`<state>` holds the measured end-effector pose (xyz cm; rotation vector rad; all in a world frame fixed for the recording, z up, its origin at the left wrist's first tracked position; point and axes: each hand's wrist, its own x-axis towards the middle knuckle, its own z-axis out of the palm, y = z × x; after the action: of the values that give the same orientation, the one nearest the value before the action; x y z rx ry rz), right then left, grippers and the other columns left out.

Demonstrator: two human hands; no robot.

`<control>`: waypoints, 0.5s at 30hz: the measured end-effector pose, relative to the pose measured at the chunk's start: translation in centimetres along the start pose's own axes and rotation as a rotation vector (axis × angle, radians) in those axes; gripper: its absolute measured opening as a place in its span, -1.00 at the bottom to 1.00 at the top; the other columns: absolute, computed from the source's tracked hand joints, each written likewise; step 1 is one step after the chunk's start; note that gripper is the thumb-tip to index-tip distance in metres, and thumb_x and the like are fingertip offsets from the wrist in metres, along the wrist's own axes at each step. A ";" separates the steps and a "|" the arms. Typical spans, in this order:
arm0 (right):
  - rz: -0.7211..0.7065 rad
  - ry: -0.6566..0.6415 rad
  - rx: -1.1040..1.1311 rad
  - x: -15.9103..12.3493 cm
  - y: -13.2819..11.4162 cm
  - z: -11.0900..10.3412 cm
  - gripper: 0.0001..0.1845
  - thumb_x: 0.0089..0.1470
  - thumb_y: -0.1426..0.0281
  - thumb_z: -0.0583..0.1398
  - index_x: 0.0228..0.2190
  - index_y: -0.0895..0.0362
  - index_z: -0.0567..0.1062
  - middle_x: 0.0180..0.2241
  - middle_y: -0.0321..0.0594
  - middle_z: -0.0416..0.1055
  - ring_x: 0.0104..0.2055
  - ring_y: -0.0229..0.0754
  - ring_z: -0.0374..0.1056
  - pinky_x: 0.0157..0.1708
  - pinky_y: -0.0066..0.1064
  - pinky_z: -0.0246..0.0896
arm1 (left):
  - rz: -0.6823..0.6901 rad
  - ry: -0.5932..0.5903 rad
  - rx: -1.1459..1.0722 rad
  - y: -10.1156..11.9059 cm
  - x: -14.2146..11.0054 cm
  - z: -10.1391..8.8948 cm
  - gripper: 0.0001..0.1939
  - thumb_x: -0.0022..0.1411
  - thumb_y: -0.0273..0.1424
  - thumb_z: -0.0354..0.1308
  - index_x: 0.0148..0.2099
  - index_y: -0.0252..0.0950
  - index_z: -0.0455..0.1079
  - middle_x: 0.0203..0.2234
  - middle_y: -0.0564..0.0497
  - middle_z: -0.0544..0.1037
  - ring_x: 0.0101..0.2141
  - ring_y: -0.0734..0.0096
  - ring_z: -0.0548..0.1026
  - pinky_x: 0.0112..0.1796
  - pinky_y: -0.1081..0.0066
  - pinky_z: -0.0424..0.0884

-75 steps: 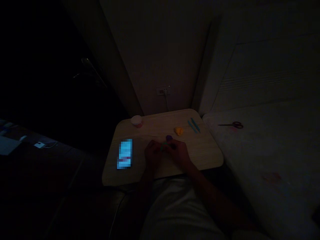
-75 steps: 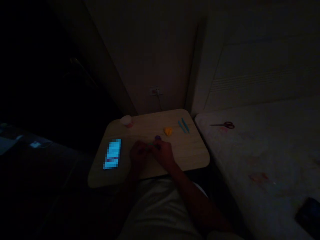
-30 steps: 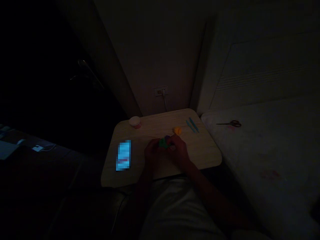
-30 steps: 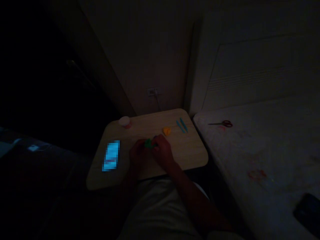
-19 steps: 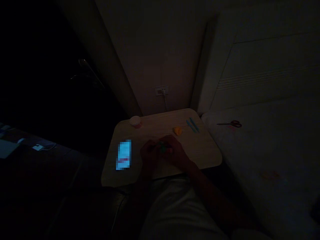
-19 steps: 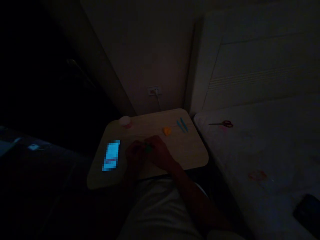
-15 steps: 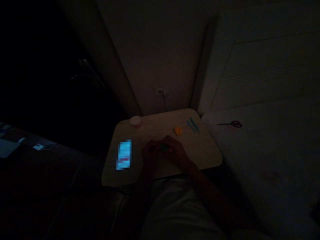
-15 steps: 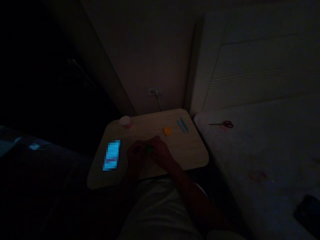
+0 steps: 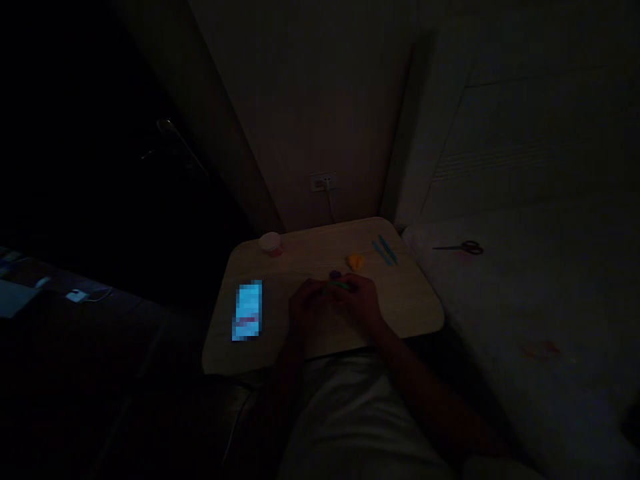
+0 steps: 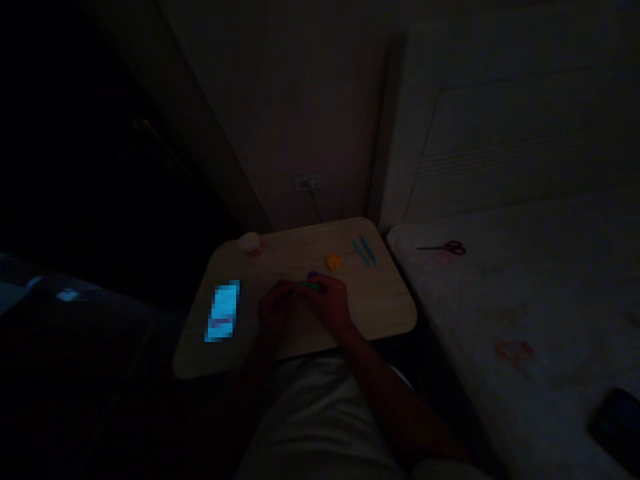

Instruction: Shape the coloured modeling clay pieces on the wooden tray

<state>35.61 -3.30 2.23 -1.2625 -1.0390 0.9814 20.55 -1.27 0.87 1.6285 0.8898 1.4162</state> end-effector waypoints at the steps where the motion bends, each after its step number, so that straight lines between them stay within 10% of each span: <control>1: 0.004 -0.006 0.005 0.0 0.0 0.0 -0.60 -0.13 0.06 0.41 -0.48 0.16 0.62 -0.55 -0.21 0.52 -0.52 -0.15 0.42 -0.56 -0.41 0.32 | 0.002 0.002 0.014 0.0 0.0 0.0 -0.78 0.16 -0.23 0.36 -0.21 -0.26 0.62 -0.33 -0.07 0.62 -0.28 0.28 0.56 -0.23 0.33 0.50; 15: -0.112 -0.155 0.064 0.2 0.3 0.1 -0.68 0.12 0.18 0.19 -0.21 0.07 0.64 -0.13 -0.10 0.61 -0.13 -0.06 0.53 -0.21 -0.31 0.46 | 0.092 0.036 0.082 -1.1 0.2 0.0 -0.83 0.21 -0.22 0.32 -0.27 -0.20 0.63 -0.30 -0.05 0.55 -0.24 0.31 0.53 -0.20 0.34 0.49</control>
<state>35.51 -3.08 1.89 -1.0774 -1.1764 1.0298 20.53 -0.62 -0.04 1.7299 0.9147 1.4939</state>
